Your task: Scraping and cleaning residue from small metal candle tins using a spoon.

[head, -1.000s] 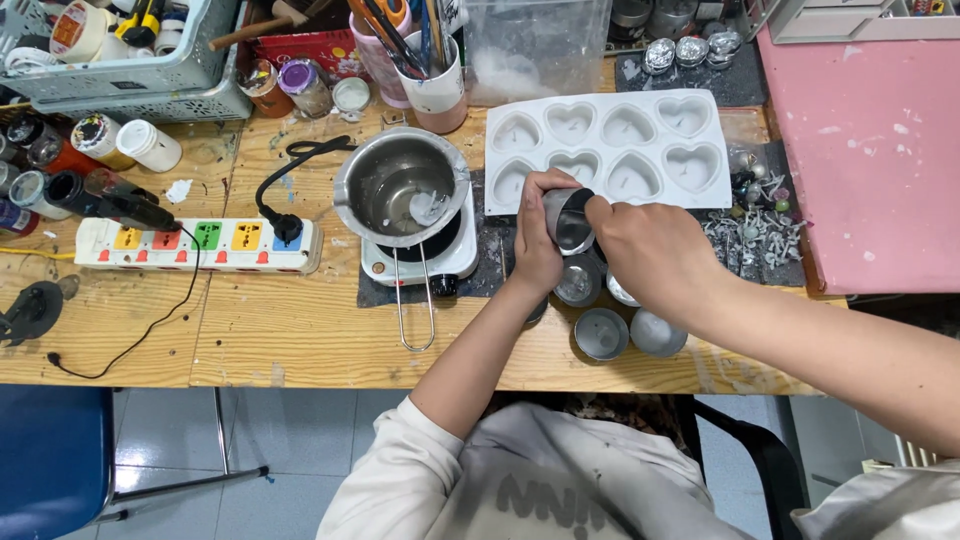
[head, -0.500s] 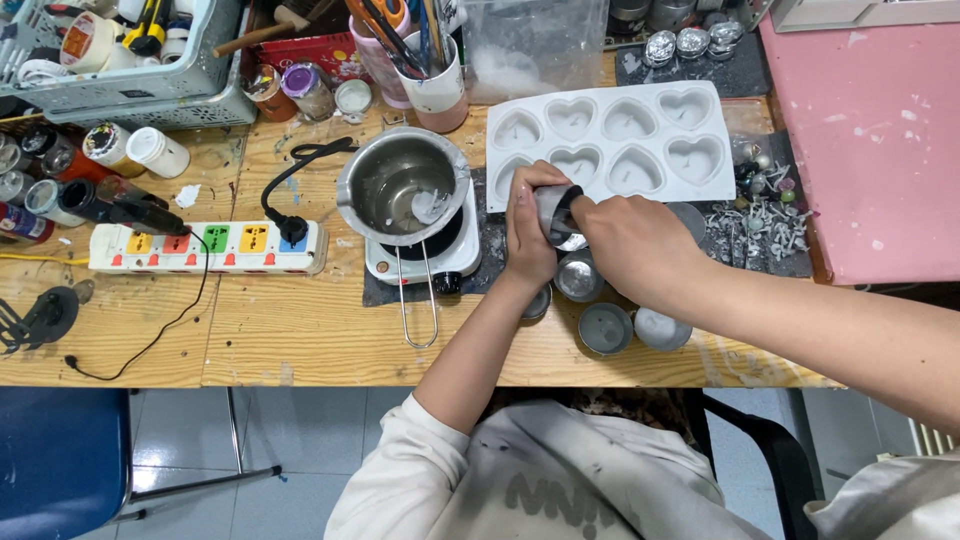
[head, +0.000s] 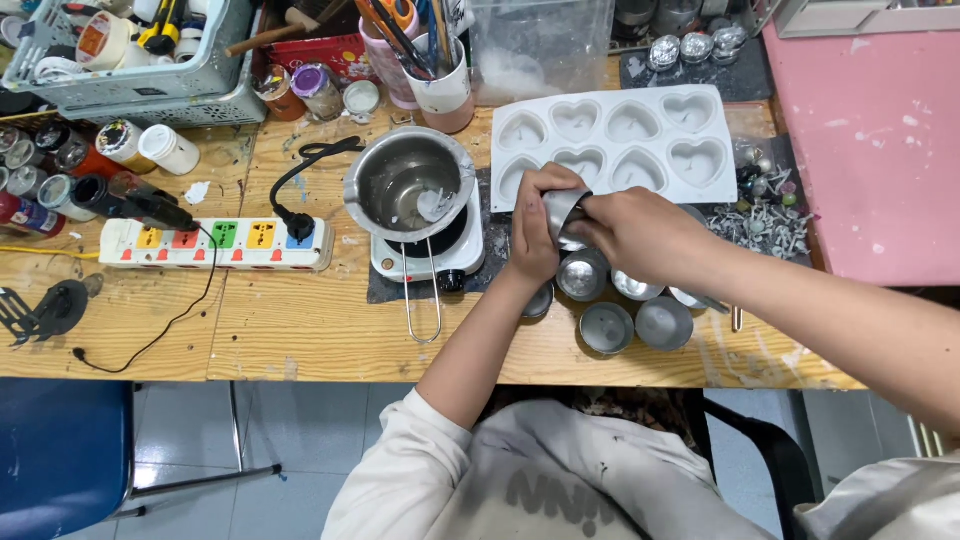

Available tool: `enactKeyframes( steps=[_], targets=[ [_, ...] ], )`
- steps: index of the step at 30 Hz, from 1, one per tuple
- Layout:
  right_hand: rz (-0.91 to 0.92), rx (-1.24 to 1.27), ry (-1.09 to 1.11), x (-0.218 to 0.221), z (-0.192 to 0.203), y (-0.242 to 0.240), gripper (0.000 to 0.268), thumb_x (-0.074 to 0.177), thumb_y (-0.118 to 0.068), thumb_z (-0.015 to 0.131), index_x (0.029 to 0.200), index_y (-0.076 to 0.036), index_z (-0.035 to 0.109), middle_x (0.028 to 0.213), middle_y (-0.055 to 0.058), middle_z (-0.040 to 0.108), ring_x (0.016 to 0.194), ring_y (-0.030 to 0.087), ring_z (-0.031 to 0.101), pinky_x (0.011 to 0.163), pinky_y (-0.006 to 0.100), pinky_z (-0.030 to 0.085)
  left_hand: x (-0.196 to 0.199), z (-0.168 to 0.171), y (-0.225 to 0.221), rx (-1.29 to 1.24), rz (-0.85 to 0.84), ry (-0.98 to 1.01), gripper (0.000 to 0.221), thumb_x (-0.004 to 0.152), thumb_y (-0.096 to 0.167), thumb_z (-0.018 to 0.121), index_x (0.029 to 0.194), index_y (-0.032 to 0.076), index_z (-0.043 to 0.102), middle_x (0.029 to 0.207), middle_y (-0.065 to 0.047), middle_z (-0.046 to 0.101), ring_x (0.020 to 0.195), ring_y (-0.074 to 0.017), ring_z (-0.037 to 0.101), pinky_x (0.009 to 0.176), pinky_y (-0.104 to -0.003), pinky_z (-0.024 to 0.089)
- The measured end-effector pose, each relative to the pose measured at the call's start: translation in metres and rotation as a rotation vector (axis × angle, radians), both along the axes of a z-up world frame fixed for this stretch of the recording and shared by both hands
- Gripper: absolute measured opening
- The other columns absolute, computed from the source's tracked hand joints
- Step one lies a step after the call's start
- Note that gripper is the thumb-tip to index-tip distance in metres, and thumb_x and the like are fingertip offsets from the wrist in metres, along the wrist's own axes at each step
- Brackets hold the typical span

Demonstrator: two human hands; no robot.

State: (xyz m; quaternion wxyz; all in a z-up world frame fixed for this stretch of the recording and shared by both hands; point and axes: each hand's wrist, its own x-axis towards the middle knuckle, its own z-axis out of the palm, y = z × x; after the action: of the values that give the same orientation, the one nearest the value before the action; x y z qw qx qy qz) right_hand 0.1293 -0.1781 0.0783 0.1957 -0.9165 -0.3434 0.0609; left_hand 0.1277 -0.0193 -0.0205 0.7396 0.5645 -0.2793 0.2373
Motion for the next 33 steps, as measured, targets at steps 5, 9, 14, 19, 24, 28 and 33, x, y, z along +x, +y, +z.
enactKeyframes(
  steps=[5, 9, 14, 19, 24, 28, 33],
  targets=[
    [-0.116, 0.121, 0.431, 0.008, 0.017, 0.000, 0.035, 0.099, -0.035, 0.058, 0.087, -0.003, 0.066, 0.065, 0.012, 0.064, 0.056, 0.025, 0.061, 0.054, 0.041, 0.049, -0.003, 0.005, -0.001, 0.000, 0.081, 0.038, 0.042, 0.116, 0.037, 0.025, 0.117, 0.002, 0.050, 0.115, -0.015, 0.059, 0.106, -0.0212, 0.058, 0.103, -0.034, 0.047],
    [-0.263, 0.155, 0.840, 0.013, 0.042, 0.007, 0.039, 0.101, -0.039, 0.053, 0.091, -0.002, 0.061, 0.061, 0.002, 0.052, 0.048, 0.015, 0.050, 0.046, 0.035, 0.042, 0.006, -0.011, -0.005, -0.160, 0.277, 0.291, 0.043, 0.116, 0.037, 0.026, 0.117, 0.003, 0.053, 0.112, -0.011, 0.060, 0.105, -0.0184, 0.058, 0.101, -0.032, 0.046],
    [-0.131, 0.102, 0.567, 0.043, 0.034, 0.018, 0.037, 0.102, -0.041, 0.052, 0.103, -0.007, 0.068, 0.072, 0.004, 0.061, 0.062, 0.016, 0.056, 0.056, 0.037, 0.047, 0.019, -0.041, -0.014, -0.295, 0.209, 0.399, 0.048, 0.118, 0.041, 0.023, 0.118, 0.004, 0.054, 0.111, -0.007, 0.057, 0.103, -0.0150, 0.054, 0.099, -0.031, 0.046],
    [-0.080, -0.101, 0.069, 0.037, 0.062, 0.082, 0.047, 0.103, -0.049, 0.053, 0.105, -0.006, 0.071, 0.086, 0.017, 0.073, 0.080, 0.033, 0.070, 0.072, 0.048, 0.054, 0.023, -0.036, -0.013, -0.294, 0.160, 0.414, 0.044, 0.110, 0.038, 0.026, 0.132, 0.007, 0.048, 0.123, -0.003, 0.057, 0.114, -0.0108, 0.053, 0.102, -0.027, 0.042],
    [0.021, -0.266, -0.356, 0.050, 0.046, 0.126, 0.057, 0.099, -0.061, 0.057, 0.099, -0.007, 0.072, 0.081, 0.016, 0.073, 0.079, 0.036, 0.073, 0.067, 0.048, 0.057, 0.062, -0.143, -0.021, 0.143, 0.355, 0.604, 0.044, 0.111, 0.033, 0.035, 0.130, -0.002, 0.054, 0.119, -0.014, 0.057, 0.093, -0.0207, 0.057, 0.077, -0.035, 0.052],
    [0.082, -0.318, -0.466, 0.052, 0.054, 0.132, 0.060, 0.093, -0.066, 0.059, 0.095, -0.007, 0.073, 0.075, 0.014, 0.072, 0.072, 0.034, 0.073, 0.061, 0.045, 0.058, 0.041, -0.077, -0.016, -0.537, -0.097, 0.596, 0.047, 0.116, 0.039, 0.035, 0.134, 0.000, 0.054, 0.130, -0.014, 0.059, 0.114, -0.0183, 0.062, 0.092, -0.033, 0.054],
    [0.117, -0.286, -0.560, 0.049, 0.070, 0.119, 0.050, 0.100, -0.056, 0.058, 0.098, -0.007, 0.070, 0.069, 0.013, 0.071, 0.064, 0.034, 0.071, 0.054, 0.046, 0.056, 0.036, -0.063, -0.013, -0.609, -0.216, 0.847, 0.046, 0.109, 0.051, 0.036, 0.134, 0.016, 0.053, 0.128, -0.002, 0.060, 0.113, -0.0120, 0.063, 0.088, -0.033, 0.053]
  ],
)
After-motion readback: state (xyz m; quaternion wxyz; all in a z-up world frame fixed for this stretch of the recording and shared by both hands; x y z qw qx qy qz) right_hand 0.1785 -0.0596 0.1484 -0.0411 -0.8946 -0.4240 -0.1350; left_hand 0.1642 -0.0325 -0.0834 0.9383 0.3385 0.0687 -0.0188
